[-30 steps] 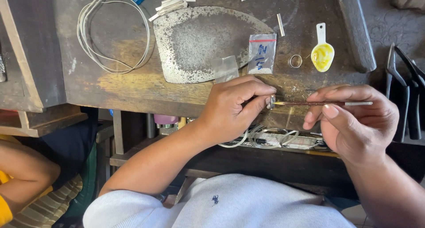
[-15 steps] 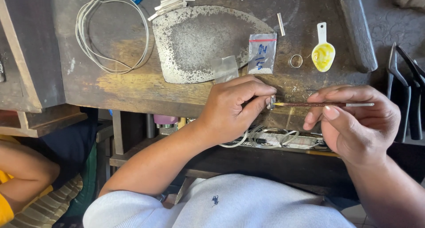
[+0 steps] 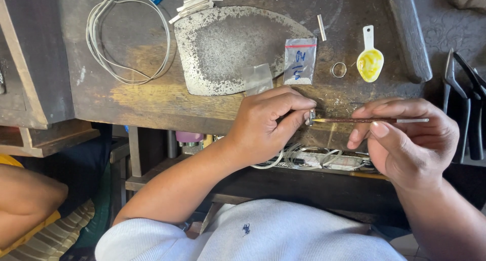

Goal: Applying flux to a small jewelry component using a brush and tweezers at a workbench in preparation for soldering.

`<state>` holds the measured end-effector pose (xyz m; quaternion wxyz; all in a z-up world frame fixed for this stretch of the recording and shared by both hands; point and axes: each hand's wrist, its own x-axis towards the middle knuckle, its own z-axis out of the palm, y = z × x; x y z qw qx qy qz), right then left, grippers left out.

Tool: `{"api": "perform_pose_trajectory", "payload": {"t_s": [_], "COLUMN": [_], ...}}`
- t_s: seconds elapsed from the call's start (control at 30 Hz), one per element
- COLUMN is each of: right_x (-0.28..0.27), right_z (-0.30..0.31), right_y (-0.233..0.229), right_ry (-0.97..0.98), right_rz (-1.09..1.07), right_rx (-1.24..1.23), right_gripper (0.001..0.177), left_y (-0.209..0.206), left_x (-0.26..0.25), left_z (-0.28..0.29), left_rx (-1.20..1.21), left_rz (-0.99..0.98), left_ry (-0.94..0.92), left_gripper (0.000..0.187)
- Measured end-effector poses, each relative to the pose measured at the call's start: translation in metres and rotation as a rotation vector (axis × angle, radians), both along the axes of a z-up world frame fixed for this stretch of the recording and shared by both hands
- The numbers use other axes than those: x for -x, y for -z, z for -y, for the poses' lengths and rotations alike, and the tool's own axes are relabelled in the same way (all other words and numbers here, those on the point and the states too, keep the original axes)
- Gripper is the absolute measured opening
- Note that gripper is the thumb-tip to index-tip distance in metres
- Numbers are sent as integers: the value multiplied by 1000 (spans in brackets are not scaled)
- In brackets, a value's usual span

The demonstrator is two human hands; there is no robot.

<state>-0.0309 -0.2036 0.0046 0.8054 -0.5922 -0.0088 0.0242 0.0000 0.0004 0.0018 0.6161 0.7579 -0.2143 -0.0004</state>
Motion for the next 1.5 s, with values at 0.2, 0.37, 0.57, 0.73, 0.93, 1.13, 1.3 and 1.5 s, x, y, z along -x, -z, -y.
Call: {"api": "perform_pose_trajectory", "payload": {"t_s": [0.2, 0.37, 0.57, 0.73, 0.93, 1.13, 1.3, 1.5], "right_x": [0, -1, -19, -25, -28, -29, -29, -29], "right_z": [-1, 4, 13, 15, 9, 8, 9, 11], "right_y": [-1, -3, -7, -8, -14, -16, -14, -14], "right_ry": [4, 48, 281, 350, 334, 318, 303, 301], "right_rz": [-5, 6, 236, 184, 61, 17, 44, 56], "right_rx": [-5, -19, 411, 525, 563, 589, 613, 567], "right_gripper": [16, 16, 17, 13, 3, 4, 4, 5], "left_y": [2, 0, -5, -4, -6, -7, -6, -7], "left_x": [0, 0, -1, -2, -3, -5, -4, -4], "left_z": [1, 0, 0, -1, -1, -2, -2, -1], "left_rx": [1, 1, 24, -4, 12, -16, -11, -38], "left_rz": [2, 4, 10, 6, -27, -52, -48, -39], "left_ry": [-9, -8, 15, 51, 74, 77, 76, 42], "left_gripper": [7, 9, 12, 11, 11, 8, 8, 8]}}
